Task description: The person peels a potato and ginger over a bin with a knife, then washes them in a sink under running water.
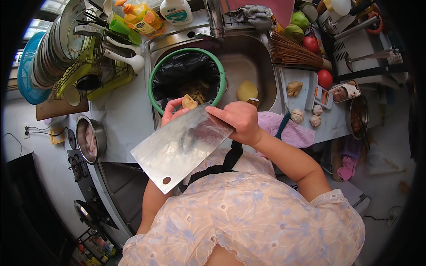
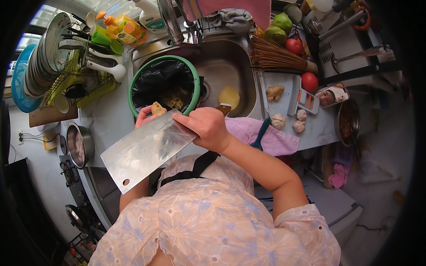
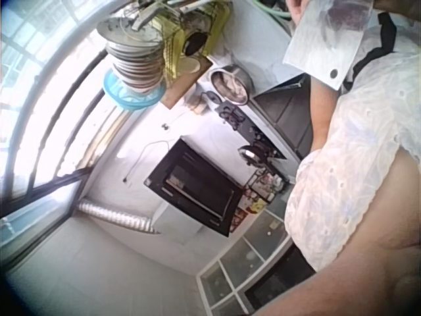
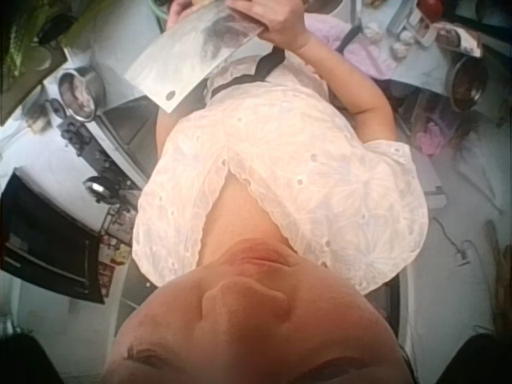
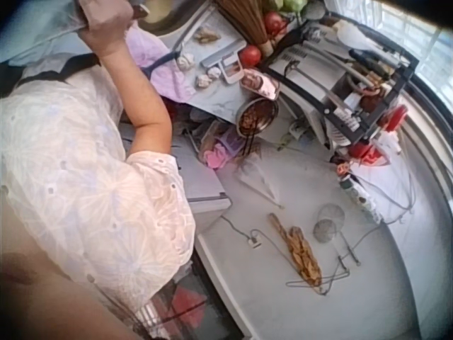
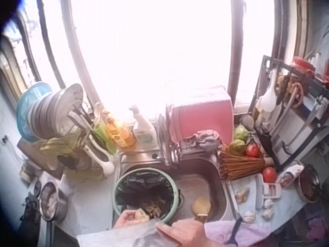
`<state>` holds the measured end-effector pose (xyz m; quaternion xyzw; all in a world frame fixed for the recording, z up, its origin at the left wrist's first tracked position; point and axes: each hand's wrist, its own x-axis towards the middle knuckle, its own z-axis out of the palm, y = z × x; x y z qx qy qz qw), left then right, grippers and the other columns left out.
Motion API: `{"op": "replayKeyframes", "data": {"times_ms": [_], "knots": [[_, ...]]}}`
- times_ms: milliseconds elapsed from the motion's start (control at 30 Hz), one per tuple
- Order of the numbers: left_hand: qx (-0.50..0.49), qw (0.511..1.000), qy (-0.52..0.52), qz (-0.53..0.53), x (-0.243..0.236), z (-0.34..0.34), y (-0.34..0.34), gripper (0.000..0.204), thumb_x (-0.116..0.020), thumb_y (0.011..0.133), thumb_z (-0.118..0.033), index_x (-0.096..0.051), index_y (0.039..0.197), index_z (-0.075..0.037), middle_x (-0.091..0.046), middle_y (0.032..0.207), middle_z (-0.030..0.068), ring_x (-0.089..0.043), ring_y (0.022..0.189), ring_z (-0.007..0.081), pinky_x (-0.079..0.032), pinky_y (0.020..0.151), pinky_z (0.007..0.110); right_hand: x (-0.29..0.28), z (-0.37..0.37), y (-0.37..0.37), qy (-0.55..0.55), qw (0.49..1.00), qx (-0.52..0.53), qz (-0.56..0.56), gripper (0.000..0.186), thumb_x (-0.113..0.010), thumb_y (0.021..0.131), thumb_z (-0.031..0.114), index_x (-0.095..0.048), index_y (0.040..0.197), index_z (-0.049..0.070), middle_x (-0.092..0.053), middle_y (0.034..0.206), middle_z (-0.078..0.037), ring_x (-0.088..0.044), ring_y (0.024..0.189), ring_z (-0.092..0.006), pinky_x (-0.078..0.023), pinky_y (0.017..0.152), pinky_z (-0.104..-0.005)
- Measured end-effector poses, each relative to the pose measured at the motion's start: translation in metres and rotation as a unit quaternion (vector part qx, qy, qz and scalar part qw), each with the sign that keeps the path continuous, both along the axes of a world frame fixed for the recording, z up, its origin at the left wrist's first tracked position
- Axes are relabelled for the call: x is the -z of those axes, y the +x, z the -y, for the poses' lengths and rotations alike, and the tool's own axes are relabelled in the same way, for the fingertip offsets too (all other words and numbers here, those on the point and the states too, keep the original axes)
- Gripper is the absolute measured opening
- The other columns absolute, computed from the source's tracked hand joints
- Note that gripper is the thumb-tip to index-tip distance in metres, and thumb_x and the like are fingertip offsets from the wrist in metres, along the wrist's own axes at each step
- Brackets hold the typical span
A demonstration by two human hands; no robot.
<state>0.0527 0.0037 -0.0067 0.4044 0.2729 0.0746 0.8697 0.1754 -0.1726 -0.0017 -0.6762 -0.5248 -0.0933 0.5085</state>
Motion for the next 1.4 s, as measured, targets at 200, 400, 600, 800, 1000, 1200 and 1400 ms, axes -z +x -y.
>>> {"op": "replayKeyframes", "data": {"times_ms": [200, 400, 600, 800, 1000, 1200, 1400], "knots": [[0.001, 0.997, 0.064, 0.031, 0.001, 0.011, -0.004, 0.033, -0.059, 0.088, -0.015, -0.045, 0.118, -0.007, -0.058, 0.111, 0.0116, -0.06, 0.098, 0.0192, -0.052, 0.084, 0.031, 0.006, 0.0, 0.005, -0.023, 0.999, 0.023, 0.001, 0.031, -0.07, 0.068, 0.01, -0.066, 0.099, 0.01, -0.05, 0.058, -0.004, -0.052, 0.052, -0.0217, -0.039, 0.047, -0.0338], [-0.025, 0.998, 0.01, 0.058, -0.014, 0.018, -0.006, 0.027, -0.052, 0.09, -0.016, -0.047, 0.116, -0.008, -0.055, 0.111, 0.0092, -0.055, 0.097, 0.0183, -0.048, 0.085, 0.03, 0.021, -0.003, 0.01, -0.019, 0.998, 0.057, -0.006, 0.025, -0.07, 0.072, 0.006, -0.068, 0.097, 0.01, -0.05, 0.055, -0.005, -0.048, 0.046, -0.0214, -0.035, 0.043, -0.0326], [-0.008, 0.989, -0.043, 0.142, -0.009, 0.003, -0.016, 0.023, -0.05, 0.09, -0.013, -0.048, 0.112, -0.007, -0.056, 0.109, 0.0071, -0.056, 0.098, 0.0186, -0.048, 0.084, 0.031, 0.037, -0.002, 0.021, -0.03, 0.997, 0.043, -0.059, 0.02, -0.068, 0.074, 0.007, -0.069, 0.094, 0.01, -0.059, 0.063, -0.01, -0.057, 0.053, -0.0257, -0.042, 0.047, -0.0335], [-0.007, 0.998, -0.039, 0.039, -0.038, 0.005, -0.005, 0.051, -0.055, 0.08, 0.005, -0.042, 0.127, -0.01, -0.054, 0.112, 0.016, -0.056, 0.096, 0.0252, -0.049, 0.079, 0.034, 0.048, 0.011, 0.034, -0.13, 0.978, 0.121, -0.112, 0.018, -0.068, 0.073, 0.005, -0.07, 0.09, 0.01, -0.065, 0.076, -0.013, -0.063, 0.065, -0.0284, -0.048, 0.055, -0.0323], [-0.027, 0.997, 0.04, 0.055, -0.019, -0.003, -0.005, 0.044, -0.056, 0.08, 0.005, -0.047, 0.122, -0.005, -0.056, 0.111, 0.0113, -0.055, 0.091, 0.0191, -0.046, 0.076, 0.031, 0.029, 0.004, 0.018, -0.085, 0.976, 0.114, -0.165, 0.023, -0.066, 0.068, 0.007, -0.068, 0.091, 0.01, -0.063, 0.074, -0.013, -0.061, 0.066, -0.0305, -0.046, 0.055, -0.0359], [-0.088, 0.994, 0.025, 0.062, -0.016, 0.003, -0.004, 0.042, -0.063, 0.081, -0.004, -0.046, 0.119, -0.004, -0.059, 0.108, 0.013, -0.059, 0.099, 0.0243, -0.052, 0.084, 0.035, 0.012, 0.012, -0.002, -0.042, 0.988, 0.111, -0.098, 0.02, -0.069, 0.069, 0.006, -0.068, 0.089, 0.008, -0.056, 0.06, -0.009, -0.056, 0.054, -0.0251, -0.04, 0.047, -0.035], [-0.016, 0.999, -0.021, 0.036, 0.012, -0.012, -0.01, 0.033, -0.057, 0.088, -0.018, -0.046, 0.116, -0.002, -0.057, 0.111, 0.0232, -0.061, 0.097, 0.0317, -0.054, 0.083, 0.041, 0.008, 0.015, -0.009, -0.063, 0.996, 0.048, -0.037, 0.04, -0.064, 0.057, -0.002, -0.066, 0.096, 0.008, -0.049, 0.058, -0.006, -0.051, 0.053, -0.0252, -0.037, 0.046, -0.0364]]}}
